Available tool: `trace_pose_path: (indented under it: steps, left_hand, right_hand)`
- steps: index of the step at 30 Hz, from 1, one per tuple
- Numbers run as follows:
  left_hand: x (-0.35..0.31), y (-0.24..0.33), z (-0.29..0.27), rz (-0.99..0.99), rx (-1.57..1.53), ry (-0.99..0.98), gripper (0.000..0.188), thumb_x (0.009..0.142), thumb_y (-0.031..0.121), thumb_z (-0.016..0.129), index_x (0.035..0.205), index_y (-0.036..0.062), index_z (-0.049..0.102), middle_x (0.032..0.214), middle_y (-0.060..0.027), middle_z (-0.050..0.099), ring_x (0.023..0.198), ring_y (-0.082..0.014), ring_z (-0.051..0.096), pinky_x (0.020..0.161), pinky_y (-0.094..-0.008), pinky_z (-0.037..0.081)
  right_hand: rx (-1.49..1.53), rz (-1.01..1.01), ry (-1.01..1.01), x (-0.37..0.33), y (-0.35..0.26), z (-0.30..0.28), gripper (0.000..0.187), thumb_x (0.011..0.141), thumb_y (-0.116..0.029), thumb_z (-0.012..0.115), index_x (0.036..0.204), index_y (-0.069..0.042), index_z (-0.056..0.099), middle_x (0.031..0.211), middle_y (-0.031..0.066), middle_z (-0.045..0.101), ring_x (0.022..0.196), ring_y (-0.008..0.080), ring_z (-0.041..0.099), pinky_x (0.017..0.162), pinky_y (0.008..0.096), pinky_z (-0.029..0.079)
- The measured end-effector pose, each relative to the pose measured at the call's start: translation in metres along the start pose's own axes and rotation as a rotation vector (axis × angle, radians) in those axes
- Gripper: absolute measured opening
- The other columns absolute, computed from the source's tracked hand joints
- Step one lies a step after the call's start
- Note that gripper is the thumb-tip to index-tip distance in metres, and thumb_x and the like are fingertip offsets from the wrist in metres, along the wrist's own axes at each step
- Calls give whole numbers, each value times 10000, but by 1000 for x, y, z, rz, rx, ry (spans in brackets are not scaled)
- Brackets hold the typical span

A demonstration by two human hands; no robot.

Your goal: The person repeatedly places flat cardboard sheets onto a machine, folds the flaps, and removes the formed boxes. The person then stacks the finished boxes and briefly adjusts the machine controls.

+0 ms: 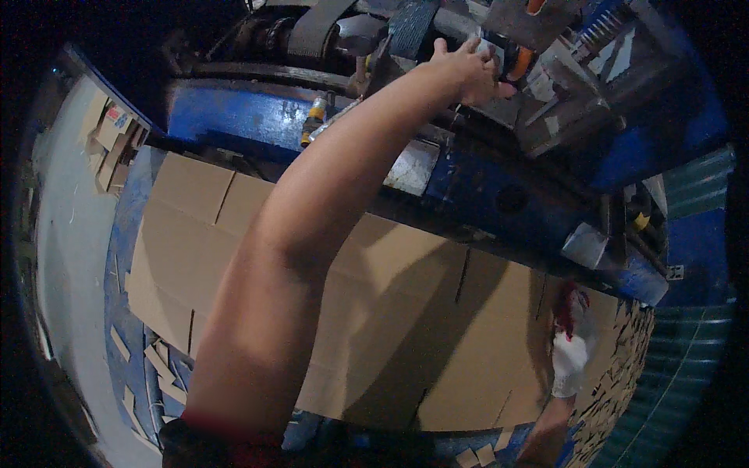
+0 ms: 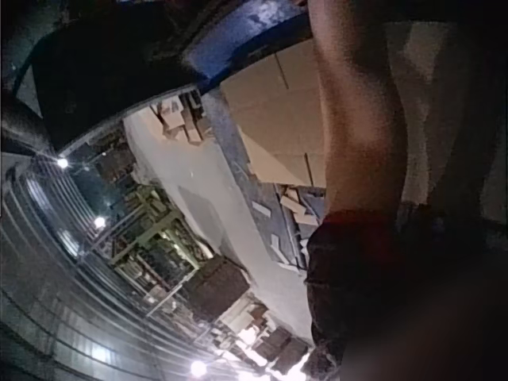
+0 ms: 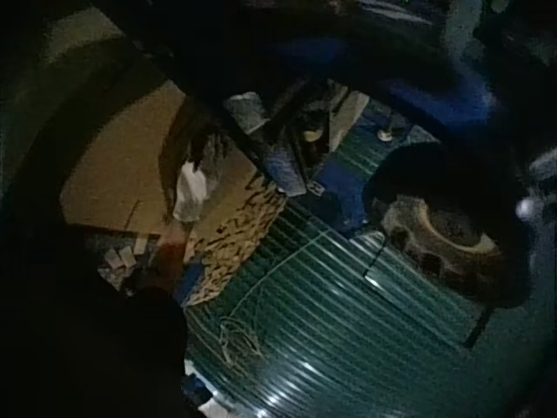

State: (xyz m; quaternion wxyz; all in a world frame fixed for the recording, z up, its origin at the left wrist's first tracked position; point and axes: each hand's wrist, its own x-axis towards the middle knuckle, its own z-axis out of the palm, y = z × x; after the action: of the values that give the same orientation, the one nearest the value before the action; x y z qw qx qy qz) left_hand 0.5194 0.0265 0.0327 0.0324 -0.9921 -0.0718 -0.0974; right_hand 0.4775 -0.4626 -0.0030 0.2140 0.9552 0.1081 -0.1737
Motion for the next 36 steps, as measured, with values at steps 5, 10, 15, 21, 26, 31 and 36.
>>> trace_pose_path:
  steps: [5, 10, 15, 21, 26, 31, 36]
  left_hand:
    - [-112, 7, -28, 141, -184, 181, 612, 914, 477, 468, 1361, 64, 402, 1432, -118, 386, 1339, -278, 332, 960, -504, 348]
    - [-370, -18, -58, -514, -202, 61, 584, 819, 317, 662, 1302, 45, 480, 1365, -131, 466, 1287, -310, 400, 1059, -393, 312]
    - [-533, -32, -59, -1269, 158, -190, 756, 837, 557, 532, 1369, 35, 407, 1472, -140, 316, 1332, -350, 300, 1063, -473, 260]
    - [-583, -62, -56, -1327, -84, -70, 954, 705, 662, 622, 1360, 8, 392, 1426, -214, 345, 1276, -405, 357, 1044, -468, 289]
    - [-592, -92, -55, -1270, -91, -154, 797, 664, 605, 706, 1145, -7, 537, 1223, -224, 490, 1163, -383, 450, 953, -463, 376]
    - [-596, -113, -61, -1463, -349, -34, 756, 645, 543, 765, 1150, 31, 533, 1206, -181, 527, 1118, -337, 514, 913, -444, 423]
    - [-607, -120, -67, -1157, -1304, 663, 497, 783, 344, 724, 1145, 62, 533, 1118, -108, 563, 973, -244, 554, 831, -362, 465]
  right_hand:
    - [605, -496, 776, -37, 21, -16, 549, 850, -138, 615, 1358, -67, 419, 1368, 181, 437, 1260, 331, 419, 1033, 431, 359]
    - [412, 179, 811, -72, 113, 62, 759, 827, -267, 677, 1430, -22, 288, 1433, 161, 370, 1306, 285, 378, 1066, 413, 319]
    - [765, 259, 553, -79, 171, 129, 803, 833, -371, 665, 1424, 3, 271, 1405, 224, 381, 1274, 336, 407, 1040, 397, 346]
    - [749, 235, 444, -79, 205, 162, 844, 837, -411, 643, 1430, 25, 229, 1395, 255, 373, 1267, 361, 412, 1022, 411, 370]
    - [748, 64, 582, -78, 218, 178, 973, 750, -511, 688, 1404, 62, 251, 1381, 287, 375, 1273, 383, 397, 1008, 430, 383]
    - [906, 153, 465, -79, 221, 161, 891, 731, -433, 730, 1358, 74, 351, 1328, 272, 452, 1216, 357, 472, 976, 389, 400]
    - [1619, 196, 614, -90, 228, 138, 514, 796, -281, 695, 1221, -24, 564, 1134, 119, 626, 1087, 228, 565, 898, 352, 430]
